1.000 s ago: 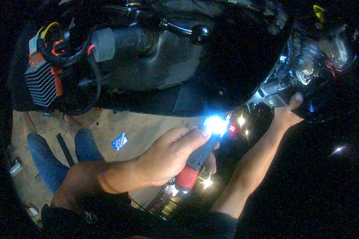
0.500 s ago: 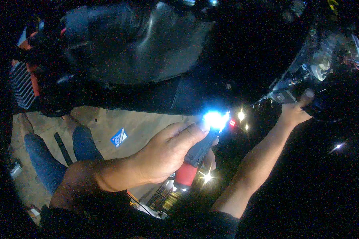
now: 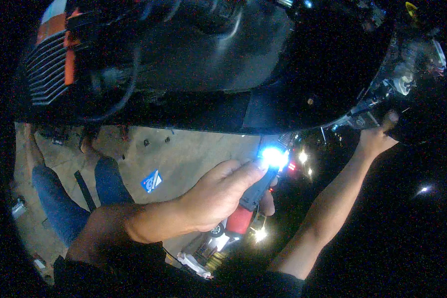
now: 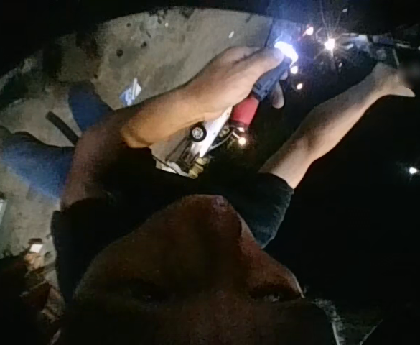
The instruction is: The person uses a flashlight and a screwdriver to work on the internal components of a scooter. They repeatedly adjust the flashlight to illuminate different areas and use the screwdriver to manipulate parts within the scooter's body.
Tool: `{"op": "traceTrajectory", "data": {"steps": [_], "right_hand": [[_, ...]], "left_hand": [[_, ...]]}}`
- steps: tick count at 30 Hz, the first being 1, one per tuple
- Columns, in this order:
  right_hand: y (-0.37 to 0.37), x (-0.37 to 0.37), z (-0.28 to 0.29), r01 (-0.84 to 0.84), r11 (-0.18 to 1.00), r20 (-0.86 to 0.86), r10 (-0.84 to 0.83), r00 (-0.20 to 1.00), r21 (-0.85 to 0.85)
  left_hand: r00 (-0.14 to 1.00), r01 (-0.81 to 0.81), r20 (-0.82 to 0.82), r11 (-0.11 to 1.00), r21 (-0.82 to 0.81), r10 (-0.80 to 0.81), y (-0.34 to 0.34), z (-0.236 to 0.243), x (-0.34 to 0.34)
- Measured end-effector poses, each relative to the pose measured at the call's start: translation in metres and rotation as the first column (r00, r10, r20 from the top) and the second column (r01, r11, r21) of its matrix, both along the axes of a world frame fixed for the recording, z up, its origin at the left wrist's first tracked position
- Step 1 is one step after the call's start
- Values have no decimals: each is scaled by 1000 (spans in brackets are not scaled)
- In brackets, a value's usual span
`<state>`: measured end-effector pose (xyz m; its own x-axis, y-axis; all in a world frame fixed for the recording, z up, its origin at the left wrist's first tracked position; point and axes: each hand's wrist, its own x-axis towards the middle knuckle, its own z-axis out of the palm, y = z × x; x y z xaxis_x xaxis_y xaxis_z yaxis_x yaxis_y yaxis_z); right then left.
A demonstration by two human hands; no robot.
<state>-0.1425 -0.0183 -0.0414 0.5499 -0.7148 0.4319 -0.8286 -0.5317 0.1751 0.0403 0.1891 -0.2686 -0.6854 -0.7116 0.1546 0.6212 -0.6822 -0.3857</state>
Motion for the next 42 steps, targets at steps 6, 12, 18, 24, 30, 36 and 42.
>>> {"op": "traceTrajectory", "data": {"steps": [6, 12, 18, 24, 30, 36, 42], "right_hand": [[20, 37, -13, 40, 994, 33, -37, 999, -106], [30, 41, -26, 289, 947, 345, -227, 911, -141], [19, 30, -23, 139, 990, 522, -123, 844, 10], [19, 23, -25, 17, 896, 589, -305, 748, 443], [19, 18, -37, 79, 839, 509, -399, 763, 539], [27, 19, -46, -95, 769, 454, -268, 849, 632], [30, 35, -48, -81, 870, 397, -138, 907, 486]], "left_hand": [[999, -14, 41, 999, -31, 15, 21, -11, 45], [1000, -21, 19, 1000, -23, 22, 35, -26, 61], [1000, -8, 27, 1000, 21, 7, 28, -10, 48], [997, -72, -5, 997, -24, 72, 29, -5, 52], [996, -83, 14, 994, -75, 84, 20, 5, 55], [991, -113, 58, 989, -91, 119, 17, 19, 54], [988, -70, 132, 994, -83, 80, 12, 46, 56]]}}
